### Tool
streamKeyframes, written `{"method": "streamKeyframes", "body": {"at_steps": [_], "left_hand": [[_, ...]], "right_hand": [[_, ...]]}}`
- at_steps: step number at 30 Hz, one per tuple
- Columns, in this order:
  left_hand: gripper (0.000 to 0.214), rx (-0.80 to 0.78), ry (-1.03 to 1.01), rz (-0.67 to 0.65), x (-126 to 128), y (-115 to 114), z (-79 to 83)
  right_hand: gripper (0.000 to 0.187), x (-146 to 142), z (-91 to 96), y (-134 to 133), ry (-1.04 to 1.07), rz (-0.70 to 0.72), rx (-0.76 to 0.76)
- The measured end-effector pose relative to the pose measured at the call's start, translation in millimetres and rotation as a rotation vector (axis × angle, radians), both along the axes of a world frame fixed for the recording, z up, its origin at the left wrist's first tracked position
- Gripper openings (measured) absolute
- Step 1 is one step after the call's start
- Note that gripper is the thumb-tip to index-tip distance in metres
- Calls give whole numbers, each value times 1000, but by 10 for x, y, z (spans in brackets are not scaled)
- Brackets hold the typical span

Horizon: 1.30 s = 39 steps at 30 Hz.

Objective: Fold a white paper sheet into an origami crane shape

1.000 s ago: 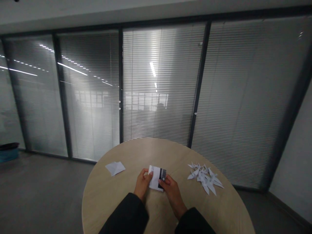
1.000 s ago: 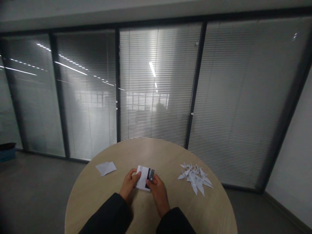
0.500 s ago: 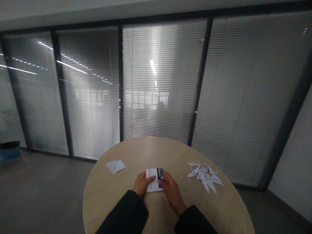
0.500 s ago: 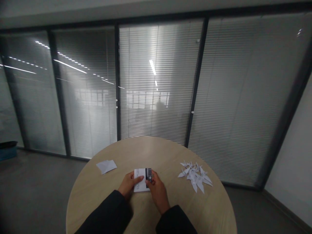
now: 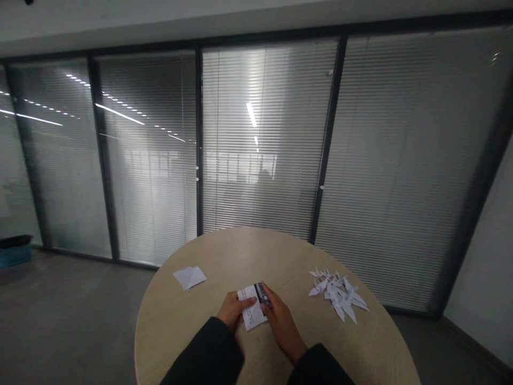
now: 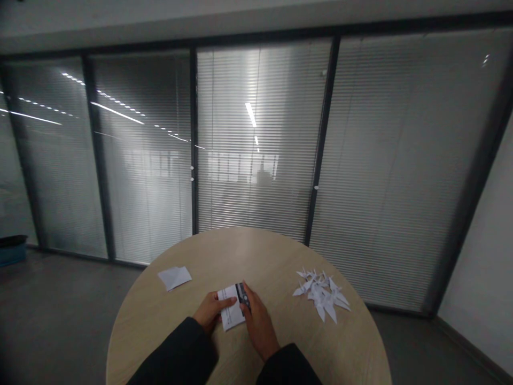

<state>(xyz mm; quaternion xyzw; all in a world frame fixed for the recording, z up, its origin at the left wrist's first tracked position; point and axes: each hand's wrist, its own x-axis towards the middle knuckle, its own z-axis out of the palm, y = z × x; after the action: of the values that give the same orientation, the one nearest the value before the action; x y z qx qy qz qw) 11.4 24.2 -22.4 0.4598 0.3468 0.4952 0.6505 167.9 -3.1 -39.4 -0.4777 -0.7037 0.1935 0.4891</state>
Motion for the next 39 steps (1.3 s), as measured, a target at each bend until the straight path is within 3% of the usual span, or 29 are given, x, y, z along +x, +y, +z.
{"method": "streamKeyframes", "body": {"at_steps": [8,16,22,31,39], "left_hand": [[43,0,-44,-24,1,28,-42],[38,-65,-128,31,18,112,-134],[24,-153,-172,50,12,68,-46],[18,-259,-234,56,24,-27,122],[26,-312,-351,10,30,-58,189]], "right_hand": [[52,-21,123,-94,-25,33,41],[42,-46,142,-140,-154,50,41],[56,-68,157,-172,-171,61,28],[47,-49,126,-142,-120,50,42],[43,-43,141,-138,-91,38,-7]]}}
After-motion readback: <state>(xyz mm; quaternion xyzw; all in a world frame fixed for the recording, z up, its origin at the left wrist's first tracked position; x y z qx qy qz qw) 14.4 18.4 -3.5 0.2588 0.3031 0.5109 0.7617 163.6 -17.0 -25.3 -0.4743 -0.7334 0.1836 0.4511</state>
